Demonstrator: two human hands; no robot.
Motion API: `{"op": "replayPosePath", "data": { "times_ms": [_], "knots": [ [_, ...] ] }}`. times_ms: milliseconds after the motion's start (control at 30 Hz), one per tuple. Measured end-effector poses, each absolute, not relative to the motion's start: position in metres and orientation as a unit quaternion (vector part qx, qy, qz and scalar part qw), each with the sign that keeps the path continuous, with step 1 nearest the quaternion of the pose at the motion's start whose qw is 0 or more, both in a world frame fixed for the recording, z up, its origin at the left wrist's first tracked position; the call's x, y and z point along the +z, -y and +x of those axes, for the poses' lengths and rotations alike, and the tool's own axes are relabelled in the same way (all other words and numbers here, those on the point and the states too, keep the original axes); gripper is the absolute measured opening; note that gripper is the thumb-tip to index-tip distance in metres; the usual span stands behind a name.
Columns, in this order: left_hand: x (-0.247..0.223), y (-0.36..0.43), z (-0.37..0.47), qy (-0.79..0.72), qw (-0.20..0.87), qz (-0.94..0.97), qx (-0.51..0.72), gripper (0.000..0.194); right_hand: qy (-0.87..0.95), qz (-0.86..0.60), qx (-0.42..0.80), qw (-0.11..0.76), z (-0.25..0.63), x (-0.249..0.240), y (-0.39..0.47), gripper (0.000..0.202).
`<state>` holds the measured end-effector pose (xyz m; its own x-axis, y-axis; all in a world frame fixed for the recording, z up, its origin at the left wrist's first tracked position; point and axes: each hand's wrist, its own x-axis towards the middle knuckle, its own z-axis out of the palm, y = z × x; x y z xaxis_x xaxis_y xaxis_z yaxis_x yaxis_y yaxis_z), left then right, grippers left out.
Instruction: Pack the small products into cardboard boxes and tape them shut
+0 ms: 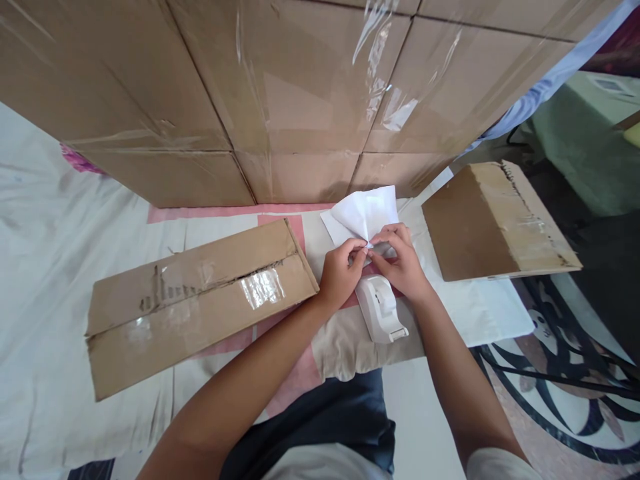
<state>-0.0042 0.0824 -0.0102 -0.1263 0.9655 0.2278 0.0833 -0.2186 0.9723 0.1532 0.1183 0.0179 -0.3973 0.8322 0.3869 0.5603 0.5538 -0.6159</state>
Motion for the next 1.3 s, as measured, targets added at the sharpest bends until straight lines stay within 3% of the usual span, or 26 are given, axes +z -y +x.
{"op": "replayPosePath", "data": {
  "times_ms": [667, 1300],
  "knots": [
    [-0.0088, -0.0851, -0.009, -0.454, 0.424, 0.545, 0.563, 0.013, 0.833, -0.362, 0.095, 0.407, 0.1564, 0.0174, -0.1192, 0.01],
    [-0.011, -0.0871, -0.009, -0.431, 0.48, 0.526, 0.554, 0.013, 0.857, -0.364, 0.015, 0.365, 0.159, 0.0215, -0.1149, 0.002]
  ]
}}
